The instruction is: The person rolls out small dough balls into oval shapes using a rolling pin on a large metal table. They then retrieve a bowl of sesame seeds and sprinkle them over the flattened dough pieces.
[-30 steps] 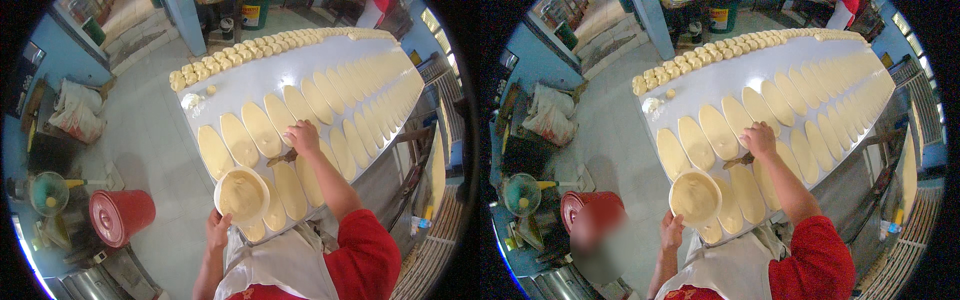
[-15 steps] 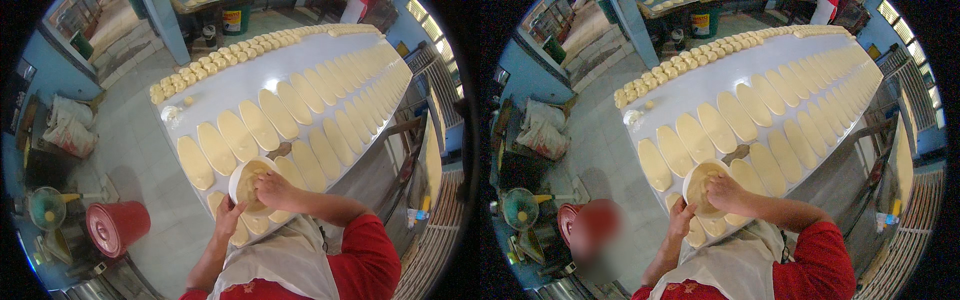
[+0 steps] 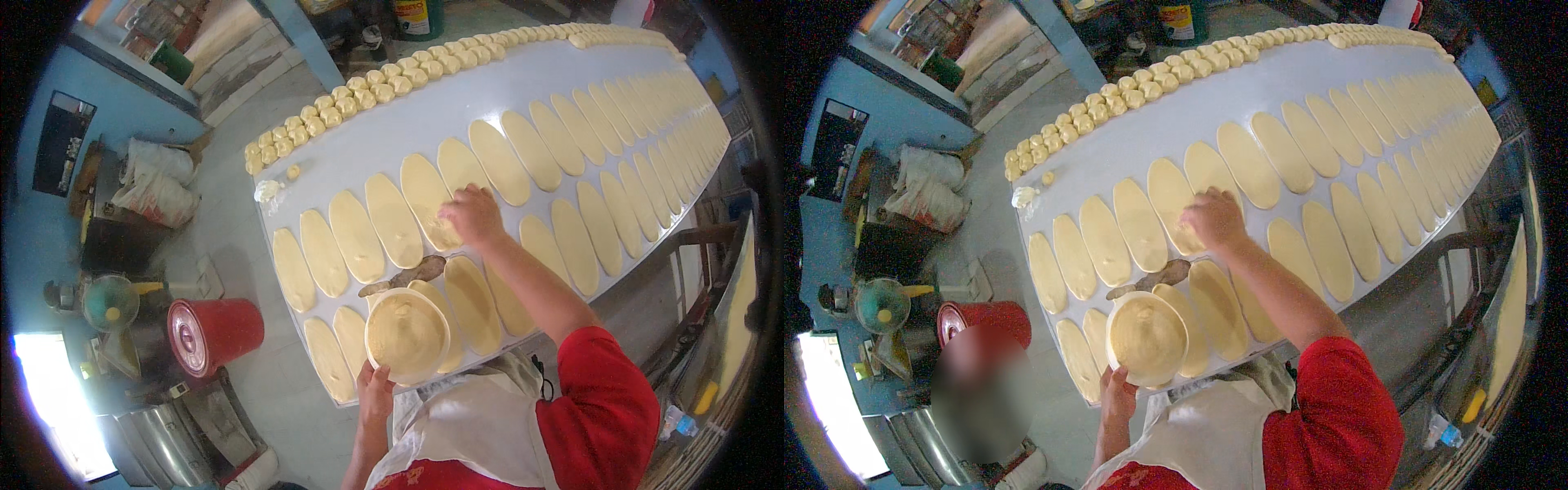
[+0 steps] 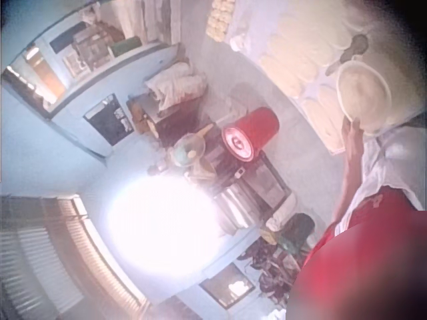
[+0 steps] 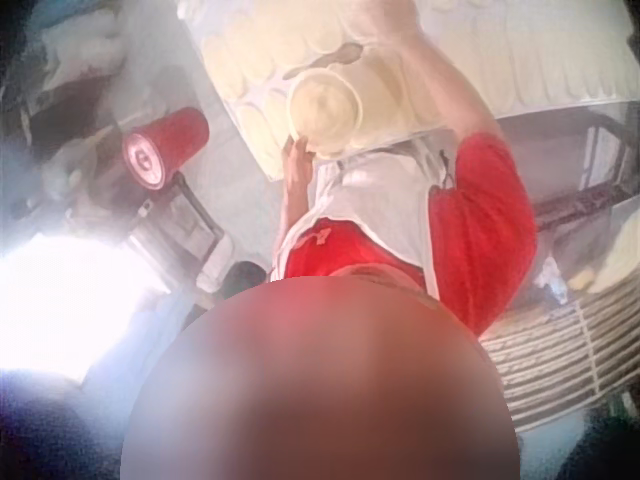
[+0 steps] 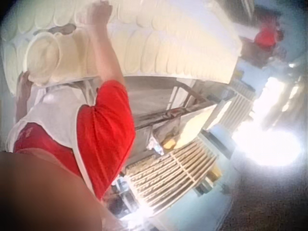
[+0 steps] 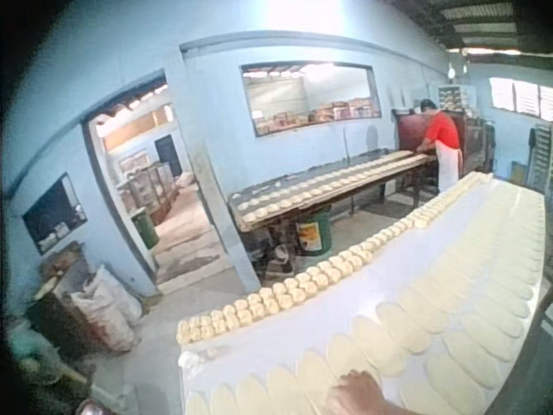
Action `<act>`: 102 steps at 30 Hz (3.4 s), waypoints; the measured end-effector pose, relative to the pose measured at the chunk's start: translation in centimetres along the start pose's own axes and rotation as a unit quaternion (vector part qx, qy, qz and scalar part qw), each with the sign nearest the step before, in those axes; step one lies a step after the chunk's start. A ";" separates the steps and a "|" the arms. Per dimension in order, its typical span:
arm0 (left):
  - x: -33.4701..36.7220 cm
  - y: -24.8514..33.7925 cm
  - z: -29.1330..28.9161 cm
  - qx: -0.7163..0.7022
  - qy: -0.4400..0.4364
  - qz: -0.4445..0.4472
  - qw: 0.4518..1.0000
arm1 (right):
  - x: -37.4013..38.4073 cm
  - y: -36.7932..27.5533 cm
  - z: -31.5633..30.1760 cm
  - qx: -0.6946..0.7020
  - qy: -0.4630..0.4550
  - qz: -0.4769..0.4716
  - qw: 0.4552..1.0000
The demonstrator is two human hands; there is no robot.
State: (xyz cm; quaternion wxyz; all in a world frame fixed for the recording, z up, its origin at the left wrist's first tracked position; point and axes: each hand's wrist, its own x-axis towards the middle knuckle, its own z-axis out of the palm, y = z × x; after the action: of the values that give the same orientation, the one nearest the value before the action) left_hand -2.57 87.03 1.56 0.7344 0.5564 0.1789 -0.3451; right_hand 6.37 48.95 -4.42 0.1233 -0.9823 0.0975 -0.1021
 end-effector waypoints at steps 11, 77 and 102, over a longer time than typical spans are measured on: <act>-2.9 -1.4 -2.6 0.101 -0.038 0.023 0.994 | -9.4 -9.0 -8.1 0.085 0.025 -0.093 0.992; -1.1 -5.0 8.3 0.220 -0.192 -0.009 0.956 | -26.5 7.7 -9.1 -0.030 0.082 0.114 0.990; -3.7 -10.8 22.5 0.065 -0.079 -0.027 0.994 | -17.8 9.1 -18.7 0.148 -0.155 -0.252 0.944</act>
State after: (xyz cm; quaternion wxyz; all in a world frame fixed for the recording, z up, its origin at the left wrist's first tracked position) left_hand -15.51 65.49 3.55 0.6987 0.5692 0.1127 -0.4185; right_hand -16.42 39.97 7.83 0.2513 -0.9492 -0.1892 0.0102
